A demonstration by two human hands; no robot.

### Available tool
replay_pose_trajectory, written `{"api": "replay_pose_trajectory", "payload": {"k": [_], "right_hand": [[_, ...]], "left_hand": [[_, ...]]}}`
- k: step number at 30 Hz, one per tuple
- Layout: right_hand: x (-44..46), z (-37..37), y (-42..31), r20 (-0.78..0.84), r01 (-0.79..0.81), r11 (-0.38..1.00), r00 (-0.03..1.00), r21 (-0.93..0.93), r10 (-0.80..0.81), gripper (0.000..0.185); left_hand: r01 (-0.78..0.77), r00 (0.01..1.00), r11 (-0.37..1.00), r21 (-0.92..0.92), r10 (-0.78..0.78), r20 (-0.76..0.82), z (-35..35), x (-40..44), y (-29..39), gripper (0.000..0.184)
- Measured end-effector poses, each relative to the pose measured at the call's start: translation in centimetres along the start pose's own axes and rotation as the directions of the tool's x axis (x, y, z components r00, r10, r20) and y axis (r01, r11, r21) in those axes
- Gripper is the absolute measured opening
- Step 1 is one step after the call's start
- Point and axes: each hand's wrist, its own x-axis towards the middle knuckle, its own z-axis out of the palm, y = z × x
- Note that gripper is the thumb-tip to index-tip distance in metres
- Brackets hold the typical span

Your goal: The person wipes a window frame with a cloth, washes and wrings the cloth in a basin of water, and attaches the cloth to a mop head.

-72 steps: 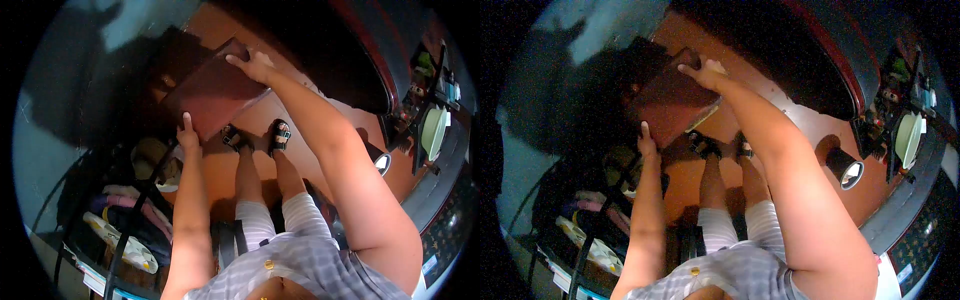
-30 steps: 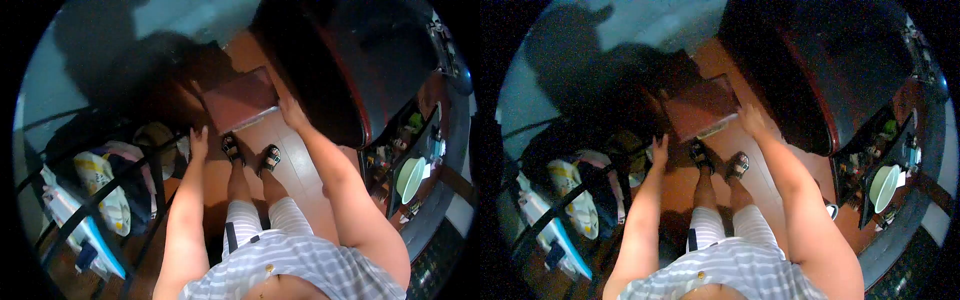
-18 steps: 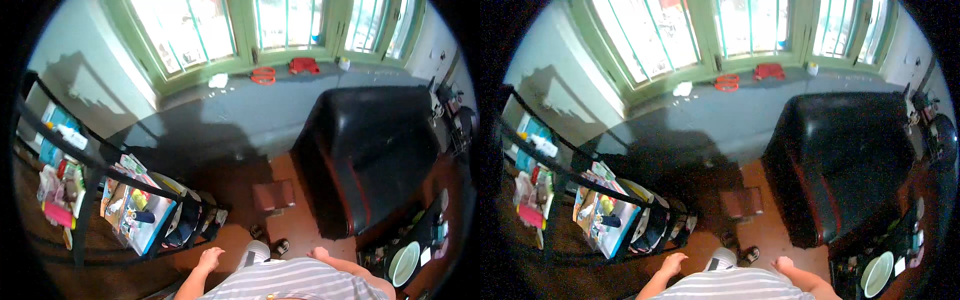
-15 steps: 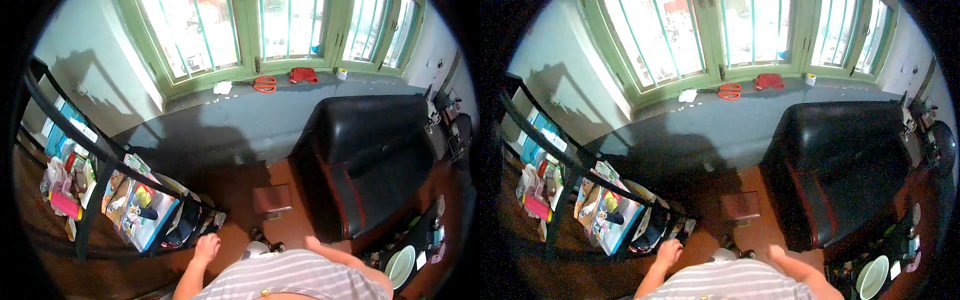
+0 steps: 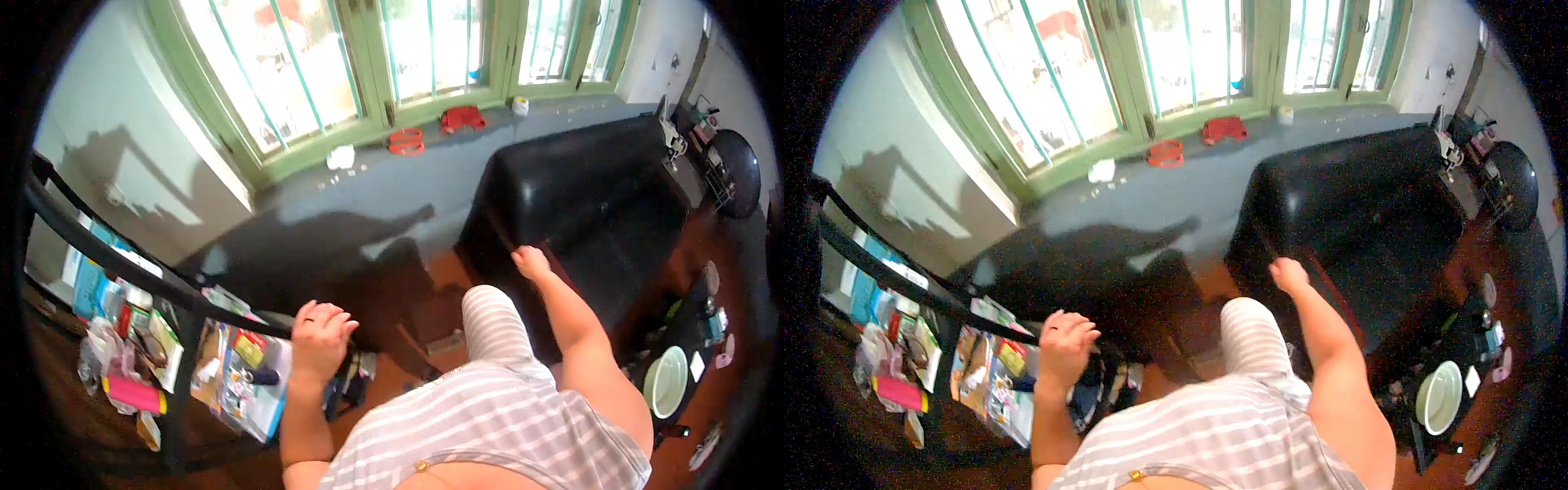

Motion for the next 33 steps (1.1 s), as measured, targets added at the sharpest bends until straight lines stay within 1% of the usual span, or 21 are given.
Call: {"api": "replay_pose_trajectory", "payload": {"k": [2,4,8,11,15,16,18,19,20,21,22,23,24,25,26,27,28,29,30,32,33], "right_hand": [[1.3,1.2,6.5,-0.182,0.14,0.986,0.971,-0.088,-0.154,0.031],[1.0,-0.2,9.3,-0.015,-0.133,0.982,0.991,-0.137,0.132,0.03],[-0.3,-2.2,9.1,0.045,-0.449,0.854,0.879,-0.264,0.475,0.024],[1.3,-1.1,8.0,0.133,-0.488,0.831,0.835,-0.267,0.534,0.024],[4.6,-0.2,4.3,0.082,-0.265,0.934,0.953,-0.24,0.292,0.029],[5.8,-1.4,2.5,0.219,-0.299,0.936,0.916,-0.186,0.336,0.029],[14.1,1.8,4.3,0.159,0.028,0.985,0.987,-0.17,-0.001,0.027],[17.9,1.0,2.3,0.041,0.231,0.954,0.973,-0.189,-0.228,0.045],[13.9,-7.1,-5.5,-0.37,0.194,0.959,0.923,0.209,-0.106,0.046],[14.7,-11.7,-7.5,-0.575,0.392,0.815,0.813,0.426,-0.09,0.044],[12.1,-17.7,-11.5,-0.775,0.598,0.654,0.631,0.464,-0.028,0.049],[7.6,-23.3,-15.3,-0.919,0.813,0.449,0.391,0.372,0.054,0.054],[2.9,-27.8,-18.2,-0.982,0.972,0.202,0.086,0.12,0.17,0.06],[-1.8,-31.8,-21.2,-0.937,0.974,0.005,-0.218,-0.225,0.272,0.066],[-4.5,-34.9,-23.5,-0.844,0.89,-0.018,-0.424,-0.455,0.329,0.064],[-5.4,-36.5,-25.9,-0.78,0.829,-0.02,-0.517,-0.558,0.353,0.062],[-5.8,-38.2,-29.3,-0.737,0.785,-0.02,-0.572,-0.619,0.359,0.06],[-5.3,-39.0,-32.9,-0.744,0.782,-0.032,-0.58,-0.623,0.332,0.058],[-4.2,-39.5,-37.1,-0.801,0.817,-0.046,-0.55,-0.575,0.235,0.056],[-1.8,-37.7,-45.5,-0.904,0.918,0.015,-0.388,-0.396,-0.179,0.052],[-0.8,-35.9,-48.3,-0.869,0.936,0.043,-0.305,-0.348,-0.389,0.05]], "left_hand": [[-0.004,1.0,1.0,0.029,0.004,0.008,0.2,1.5,-0.3,0.017],[-0.006,1.0,1.0,0.019,0.006,-0.011,0.5,2.1,-0.6,0.02],[-0.037,0.997,0.999,0.01,0.038,-0.072,0.1,3.0,-1.1,0.024],[-0.019,0.996,0.999,0.044,0.023,-0.091,-1.5,4.4,-0.9,0.024],[0.012,0.993,1.0,0.016,-0.01,-0.118,-2.4,6.4,-1.5,0.025],[0.031,0.993,0.998,0.047,-0.025,-0.119,-2.7,7.0,-1.5,0.026],[0.006,0.988,1.0,0.013,-0.004,-0.156,-3.9,8.2,-1.5,0.023],[0.048,0.98,0.999,-0.019,-0.051,-0.191,-5.8,8.9,-0.8,0.022],[0.076,0.948,0.996,-0.042,-0.085,-0.307,-6.7,9.2,-1.1,0.023],[0.133,0.899,0.989,-0.071,-0.151,-0.412,-8.7,9.6,-0.6,0.022],[-0.014,0.801,0.998,-0.056,-0.022,-0.598,-9.4,9.0,-1.9,0.021],[-0.127,0.605,0.973,-0.195,-0.08,-0.792,-10.7,9.5,-0.8,0.039],[-0.293,0.361,0.924,-0.247,-0.132,-0.923,-12.1,10.0,0.2,0.059],[-0.474,0.087,0.856,-0.205,-0.187,-0.979,-14.4,12.6,2.2,0.068],[-0.601,0.037,0.778,-0.184,-0.203,-0.978,-16.3,14.5,2.6,0.07],[-0.713,-0.008,0.685,-0.151,-0.223,-0.975,-17.7,16.3,2.7,0.072],[-0.708,0.091,0.682,-0.186,-0.173,-0.981,-18.7,18.6,-0.5,0.068],[-0.339,0.192,0.911,-0.236,-0.179,-0.965,-19.7,21.6,0.4,0.068],[0.086,0.292,0.983,-0.165,-0.183,-0.939,-20.6,24.6,1.2,0.068],[-0.313,0.542,0.943,-0.113,0.08,-0.837,-21.6,31.4,-8.0,0.049],[-0.583,0.645,0.576,-0.573,-0.1,-0.757,-20.1,33.1,-1.1,0.05]]}}
